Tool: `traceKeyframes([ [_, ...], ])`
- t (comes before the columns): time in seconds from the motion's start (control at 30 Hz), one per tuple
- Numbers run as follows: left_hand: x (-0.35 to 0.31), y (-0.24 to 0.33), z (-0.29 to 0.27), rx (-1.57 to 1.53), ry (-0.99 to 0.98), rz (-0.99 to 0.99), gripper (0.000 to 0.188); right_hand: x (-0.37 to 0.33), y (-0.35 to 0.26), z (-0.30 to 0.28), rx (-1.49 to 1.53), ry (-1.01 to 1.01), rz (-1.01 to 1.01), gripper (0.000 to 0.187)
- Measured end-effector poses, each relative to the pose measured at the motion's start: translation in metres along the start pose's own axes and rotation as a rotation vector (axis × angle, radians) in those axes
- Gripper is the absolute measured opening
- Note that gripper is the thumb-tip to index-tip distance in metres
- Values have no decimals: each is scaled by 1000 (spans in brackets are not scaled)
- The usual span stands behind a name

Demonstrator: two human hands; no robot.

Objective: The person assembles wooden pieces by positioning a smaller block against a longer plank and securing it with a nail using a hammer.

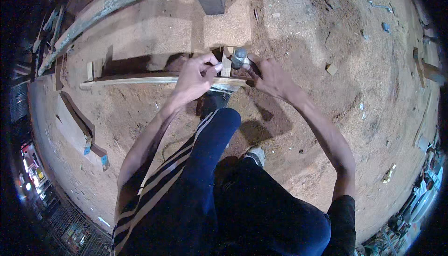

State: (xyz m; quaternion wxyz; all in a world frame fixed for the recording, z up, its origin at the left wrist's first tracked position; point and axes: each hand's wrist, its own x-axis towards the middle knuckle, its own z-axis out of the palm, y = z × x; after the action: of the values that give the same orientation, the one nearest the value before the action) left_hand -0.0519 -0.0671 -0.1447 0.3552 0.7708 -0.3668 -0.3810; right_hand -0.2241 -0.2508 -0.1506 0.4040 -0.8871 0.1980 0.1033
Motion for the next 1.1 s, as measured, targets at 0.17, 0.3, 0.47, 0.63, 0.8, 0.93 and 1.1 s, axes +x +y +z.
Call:
traceKeyframes([
  [0.17, 14, -3, 3, -504, 123, -253, 30, -4, 6, 12, 83, 120, -24, 34],
  [0.3, 17, -16, -14, -30, 36, -202, 51, -10, 4, 9, 203, 127, 20, 41],
  [0.47, 18, 25, -2, 309, -1, -188, 64, -27, 8, -5, 180, 165, 105, 47],
  [0.63, 40, -6, 20, 309, -89, -178, 60, -33, -12, -21, 166, 143, 254, 44],
  [0.8, 43, -7, 22, 293, -60, -234, 60, -39, 3, -8, 156, 232, 146, 54],
  [0.93, 38, -2, 24, 412, 24, -297, 64, -40, -2, -7, 196, 194, 179, 52],
  [1.1, 34, 20, 34, 462, 36, -317, 65, -41, 6, -1, 219, 212, 192, 49],
])
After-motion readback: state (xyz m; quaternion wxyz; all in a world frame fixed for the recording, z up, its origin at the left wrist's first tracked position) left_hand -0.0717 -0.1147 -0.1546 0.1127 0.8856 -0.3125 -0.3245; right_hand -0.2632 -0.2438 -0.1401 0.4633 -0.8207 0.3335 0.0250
